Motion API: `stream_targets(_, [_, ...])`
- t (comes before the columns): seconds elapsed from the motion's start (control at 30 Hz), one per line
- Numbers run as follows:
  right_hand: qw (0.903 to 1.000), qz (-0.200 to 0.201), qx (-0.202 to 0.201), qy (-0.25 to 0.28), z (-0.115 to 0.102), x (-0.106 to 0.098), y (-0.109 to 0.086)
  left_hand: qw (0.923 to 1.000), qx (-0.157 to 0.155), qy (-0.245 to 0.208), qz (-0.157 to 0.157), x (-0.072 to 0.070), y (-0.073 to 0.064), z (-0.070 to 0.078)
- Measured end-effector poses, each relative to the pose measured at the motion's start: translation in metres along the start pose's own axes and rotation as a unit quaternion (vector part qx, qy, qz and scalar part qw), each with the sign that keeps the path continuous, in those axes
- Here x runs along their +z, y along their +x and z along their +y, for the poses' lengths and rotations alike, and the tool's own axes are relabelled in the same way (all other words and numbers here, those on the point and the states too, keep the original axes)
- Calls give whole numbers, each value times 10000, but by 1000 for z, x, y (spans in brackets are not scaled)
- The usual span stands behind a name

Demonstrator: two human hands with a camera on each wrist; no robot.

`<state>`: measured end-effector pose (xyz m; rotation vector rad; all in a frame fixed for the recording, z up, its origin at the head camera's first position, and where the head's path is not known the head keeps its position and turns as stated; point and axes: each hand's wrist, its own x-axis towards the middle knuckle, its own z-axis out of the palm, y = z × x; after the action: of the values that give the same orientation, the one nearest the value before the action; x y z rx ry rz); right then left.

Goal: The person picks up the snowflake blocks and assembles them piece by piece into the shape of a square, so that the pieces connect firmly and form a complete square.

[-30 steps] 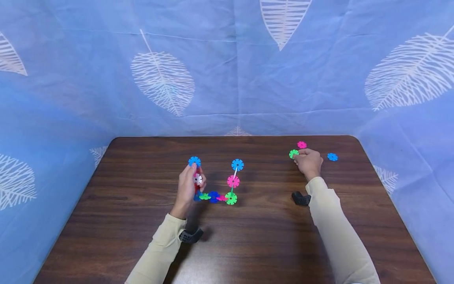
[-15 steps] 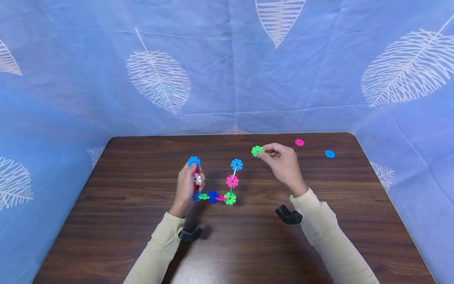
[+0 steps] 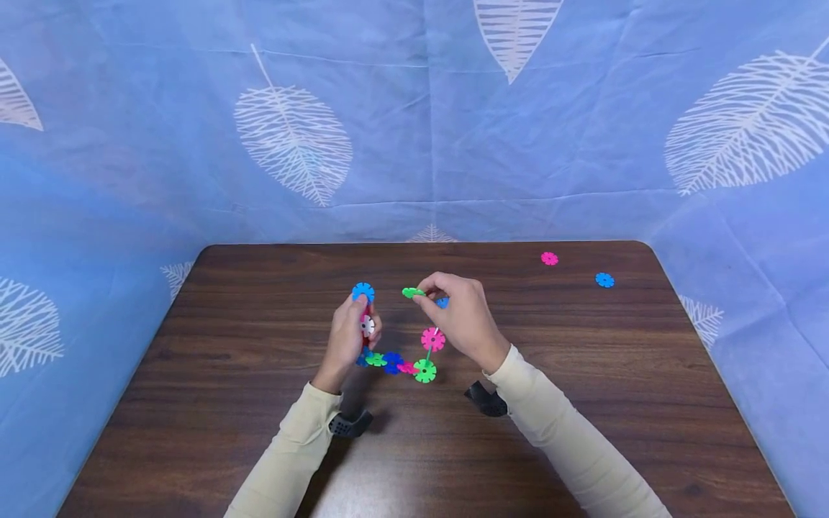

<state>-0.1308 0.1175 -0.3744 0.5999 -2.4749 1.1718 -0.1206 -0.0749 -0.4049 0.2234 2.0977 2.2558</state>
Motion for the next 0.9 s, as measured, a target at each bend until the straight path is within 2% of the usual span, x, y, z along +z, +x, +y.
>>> stream_targets(0.13, [9960, 134, -690, -553, -3, 10, 0, 9999, 76, 54, -127, 1, -1, 1])
stream_targets(0.3, [9891, 263, -1138, -899, -8, 19, 0, 9992, 263, 143, -273, 3, -1, 1])
stream_targets(0.47, [9859, 349, -1318, -975, -12, 27, 0, 9991, 318, 142, -223, 4, -3, 2])
stream_targets(0.67, [9843, 400, -1358, -1055, -13, 33, 0, 9998, 33, 153, -146, 4, -3, 3])
stream_targets(0.9, [9793, 471, -1598, -1147, -10, 36, -2, 9997, -178, 181, -24, 3, -3, 4])
